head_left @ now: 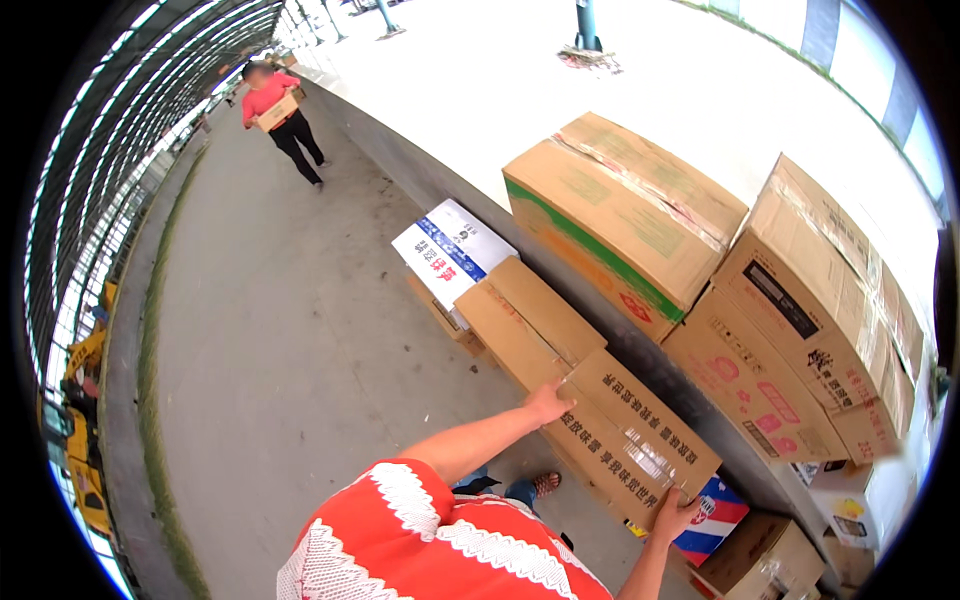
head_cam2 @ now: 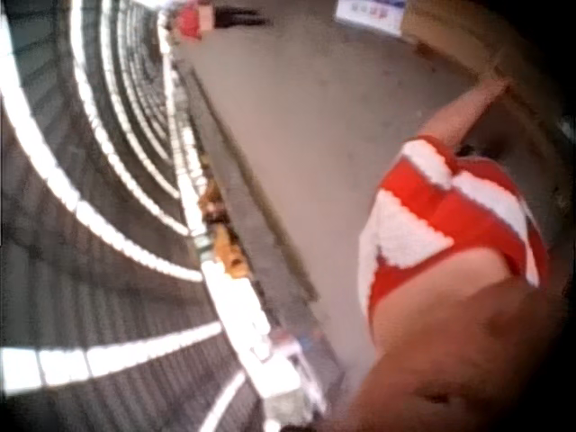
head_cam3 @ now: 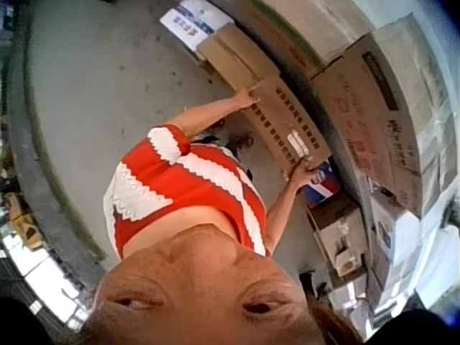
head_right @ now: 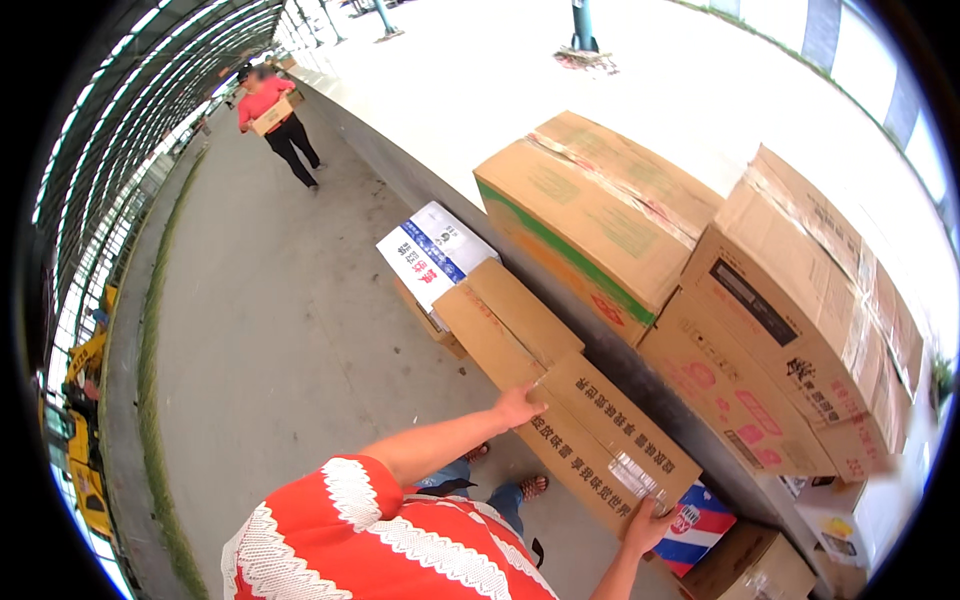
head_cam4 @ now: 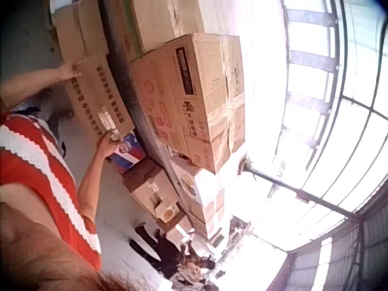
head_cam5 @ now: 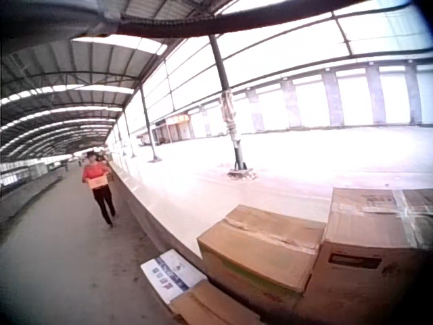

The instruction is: The person receives cardboard boxes from a woman in a red shirt and stacks them on a raised concrete ledge. The person handles boxes of various sizes, placing them one by one onto the ledge in a covered outdoor area.

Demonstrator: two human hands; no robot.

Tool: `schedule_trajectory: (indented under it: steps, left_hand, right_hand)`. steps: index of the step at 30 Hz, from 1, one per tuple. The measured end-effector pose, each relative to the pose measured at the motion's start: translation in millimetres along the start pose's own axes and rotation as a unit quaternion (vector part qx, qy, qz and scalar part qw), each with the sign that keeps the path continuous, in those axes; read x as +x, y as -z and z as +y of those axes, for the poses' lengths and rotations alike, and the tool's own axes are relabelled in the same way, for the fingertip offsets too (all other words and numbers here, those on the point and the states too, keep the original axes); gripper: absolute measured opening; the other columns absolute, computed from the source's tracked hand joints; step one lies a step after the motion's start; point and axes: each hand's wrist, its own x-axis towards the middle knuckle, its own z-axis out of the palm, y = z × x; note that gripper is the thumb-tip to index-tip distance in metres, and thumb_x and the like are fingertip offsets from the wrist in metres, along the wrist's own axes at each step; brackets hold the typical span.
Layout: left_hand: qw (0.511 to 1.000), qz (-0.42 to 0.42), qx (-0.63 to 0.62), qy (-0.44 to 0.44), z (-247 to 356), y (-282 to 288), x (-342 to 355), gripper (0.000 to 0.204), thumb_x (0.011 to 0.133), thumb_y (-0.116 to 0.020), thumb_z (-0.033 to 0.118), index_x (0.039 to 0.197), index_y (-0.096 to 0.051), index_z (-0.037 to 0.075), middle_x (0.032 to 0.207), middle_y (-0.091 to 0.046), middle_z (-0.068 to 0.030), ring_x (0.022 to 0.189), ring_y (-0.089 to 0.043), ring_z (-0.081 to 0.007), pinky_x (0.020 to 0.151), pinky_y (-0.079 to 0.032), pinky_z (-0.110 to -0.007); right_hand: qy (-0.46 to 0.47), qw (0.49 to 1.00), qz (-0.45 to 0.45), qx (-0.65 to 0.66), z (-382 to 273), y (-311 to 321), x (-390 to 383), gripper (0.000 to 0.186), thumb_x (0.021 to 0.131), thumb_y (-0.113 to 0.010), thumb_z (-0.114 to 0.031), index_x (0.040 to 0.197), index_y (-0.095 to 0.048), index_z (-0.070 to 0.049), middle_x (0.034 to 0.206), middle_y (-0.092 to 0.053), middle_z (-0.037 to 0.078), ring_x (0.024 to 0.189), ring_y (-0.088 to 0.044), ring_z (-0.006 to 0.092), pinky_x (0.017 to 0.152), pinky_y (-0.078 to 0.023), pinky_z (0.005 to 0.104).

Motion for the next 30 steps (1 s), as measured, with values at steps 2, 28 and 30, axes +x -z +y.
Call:
schedule_trajectory:
  steps: [2,28,30]
  left_hand:
    - [0.998,0.015,-0.010,-0.066,-3,5,-7,0.060,0.081,-0.068,0.031,0.132,-0.048,0.006,0.105,-0.065,-0.0185,0.097,-0.063,-0.0321,0.084,-0.049,-0.040]
    - [0.985,-0.042,-0.150,-0.079,-24,37,13,0.034,0.089,-0.064,0.010,0.121,-0.055,0.004,0.113,-0.063,-0.0040,0.102,-0.058,-0.0148,0.088,-0.046,-0.030]
    - [0.984,-0.067,-0.143,-0.085,-26,37,13,0.035,0.089,-0.063,0.009,0.122,-0.055,0.004,0.114,-0.063,-0.0047,0.104,-0.058,-0.0154,0.089,-0.046,-0.030]
  right_hand:
    - [-0.006,1.000,0.004,0.005,-1,-4,-10,0.075,0.082,-0.063,-0.043,0.136,-0.040,0.002,0.128,-0.053,0.026,0.115,-0.054,0.0398,0.094,-0.043,0.0421]
    - [-0.092,0.991,-0.056,0.077,-39,-15,-54,0.072,0.077,-0.067,-0.039,0.131,-0.039,0.000,0.121,-0.058,0.021,0.107,-0.059,0.0358,0.087,-0.048,0.0430]
    - [-0.096,0.990,-0.050,0.089,-28,-23,-55,0.072,0.077,-0.067,-0.039,0.131,-0.038,0.000,0.122,-0.058,0.021,0.107,-0.059,0.0358,0.087,-0.049,0.0429]
